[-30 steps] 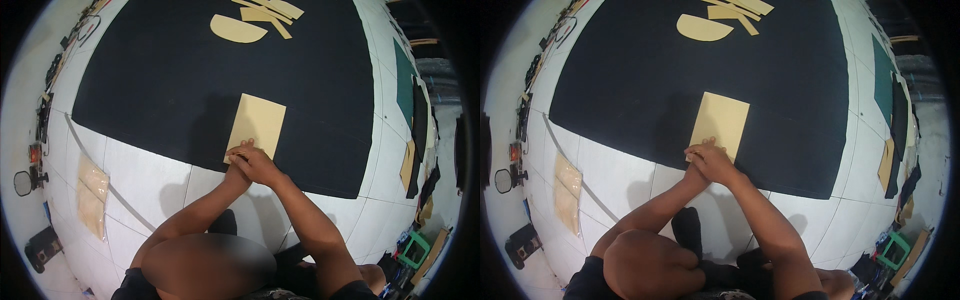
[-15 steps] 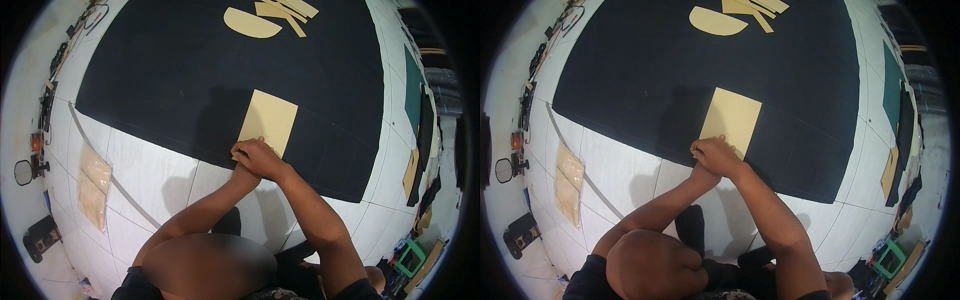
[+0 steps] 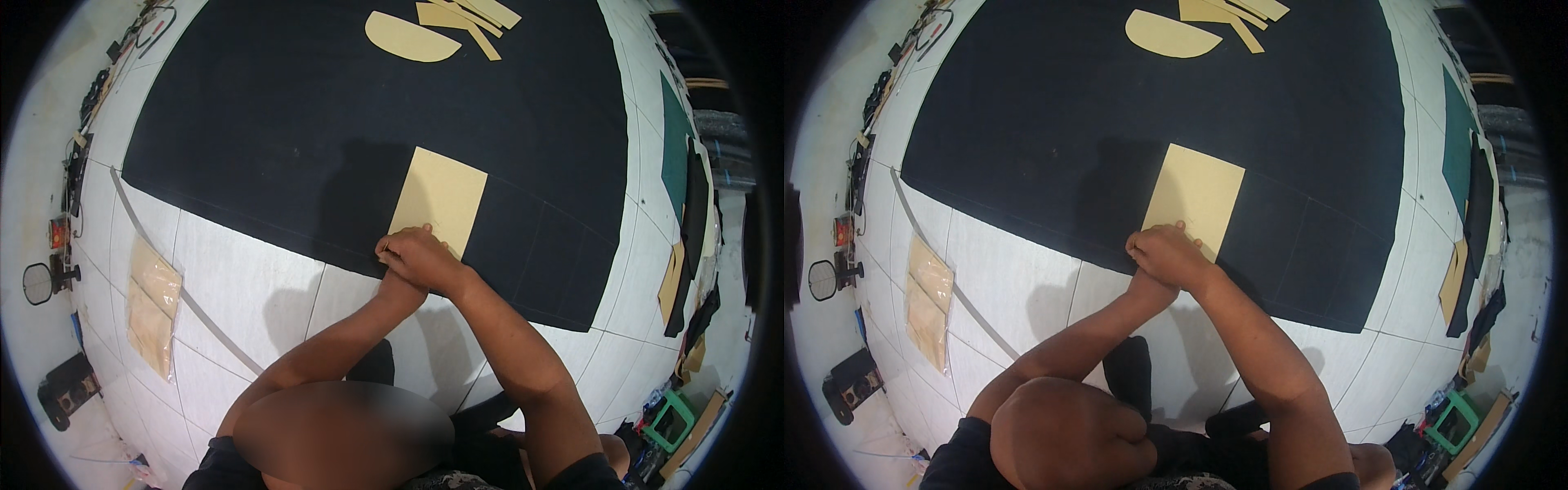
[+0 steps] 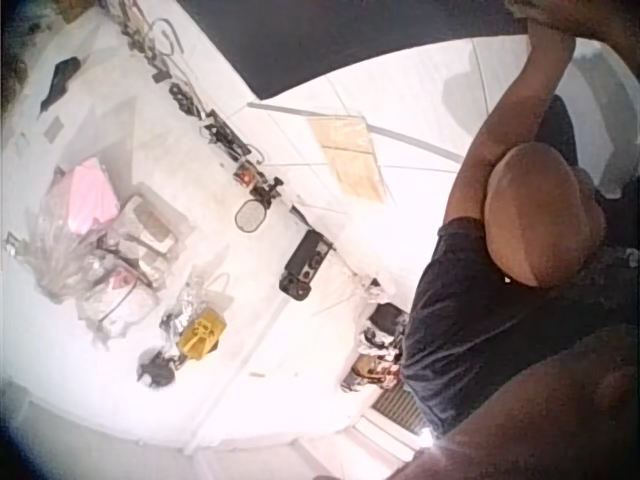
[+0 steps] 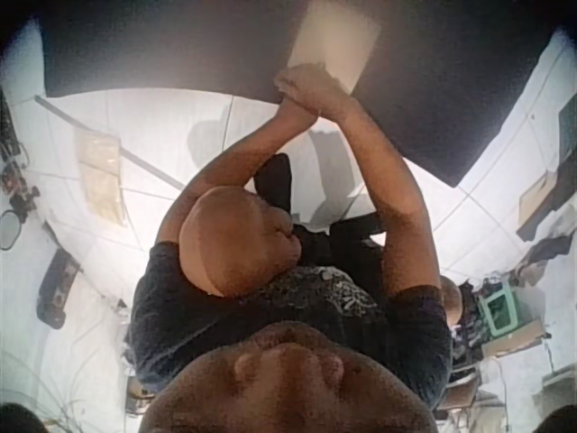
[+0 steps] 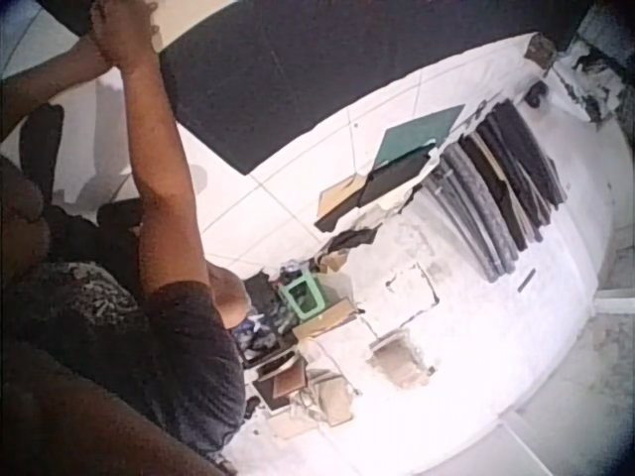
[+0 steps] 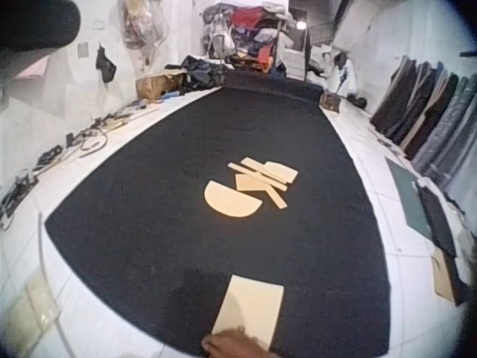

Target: The person measures a piece of black material on the floor using a metal ruler and a pencil, removes paper templates from a plastic bag, and traces a template onto the material with a pencil.

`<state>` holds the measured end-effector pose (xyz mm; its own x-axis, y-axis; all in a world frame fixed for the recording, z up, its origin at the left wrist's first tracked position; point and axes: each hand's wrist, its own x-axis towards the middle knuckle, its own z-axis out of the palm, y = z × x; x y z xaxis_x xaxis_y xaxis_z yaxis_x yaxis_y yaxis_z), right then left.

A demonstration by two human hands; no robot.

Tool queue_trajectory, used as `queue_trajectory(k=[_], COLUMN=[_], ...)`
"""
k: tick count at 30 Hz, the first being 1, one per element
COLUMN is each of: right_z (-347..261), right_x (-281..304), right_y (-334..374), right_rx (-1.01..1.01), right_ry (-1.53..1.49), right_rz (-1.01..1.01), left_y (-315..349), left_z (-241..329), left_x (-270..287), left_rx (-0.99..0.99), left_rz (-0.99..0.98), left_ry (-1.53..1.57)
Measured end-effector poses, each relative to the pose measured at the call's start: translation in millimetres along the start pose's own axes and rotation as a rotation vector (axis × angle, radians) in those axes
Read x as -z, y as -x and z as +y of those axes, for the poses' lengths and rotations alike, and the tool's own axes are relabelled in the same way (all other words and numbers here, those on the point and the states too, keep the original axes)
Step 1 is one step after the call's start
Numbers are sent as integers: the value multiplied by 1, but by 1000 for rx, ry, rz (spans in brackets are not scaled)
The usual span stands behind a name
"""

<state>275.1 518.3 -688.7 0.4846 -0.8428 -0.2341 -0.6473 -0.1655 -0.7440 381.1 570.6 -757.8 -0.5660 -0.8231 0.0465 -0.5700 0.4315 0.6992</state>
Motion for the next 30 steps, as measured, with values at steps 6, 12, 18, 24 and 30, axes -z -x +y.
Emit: queue_trajectory(k=[6, 12, 18, 24, 30], right_z=[5, 40, 60, 68, 70], right_x=[28, 67, 98, 95, 88], right_y=[-21, -56, -80, -87, -88], right_rx=[-88, -166, -238, -219, -266], right_ry=[101, 128, 69, 80, 55], right_rz=[-25, 164, 347, 471, 503], left_y=[-14, -8, -9, -9, -9], left_z=[11, 16, 18, 19, 17], left_x=[15, 18, 20, 21, 20], left_rx=[152, -8, 24, 36, 36], left_rz=[-504, -153, -211, -220, -230], left_ry=[-184, -228, -189, -181, -175])
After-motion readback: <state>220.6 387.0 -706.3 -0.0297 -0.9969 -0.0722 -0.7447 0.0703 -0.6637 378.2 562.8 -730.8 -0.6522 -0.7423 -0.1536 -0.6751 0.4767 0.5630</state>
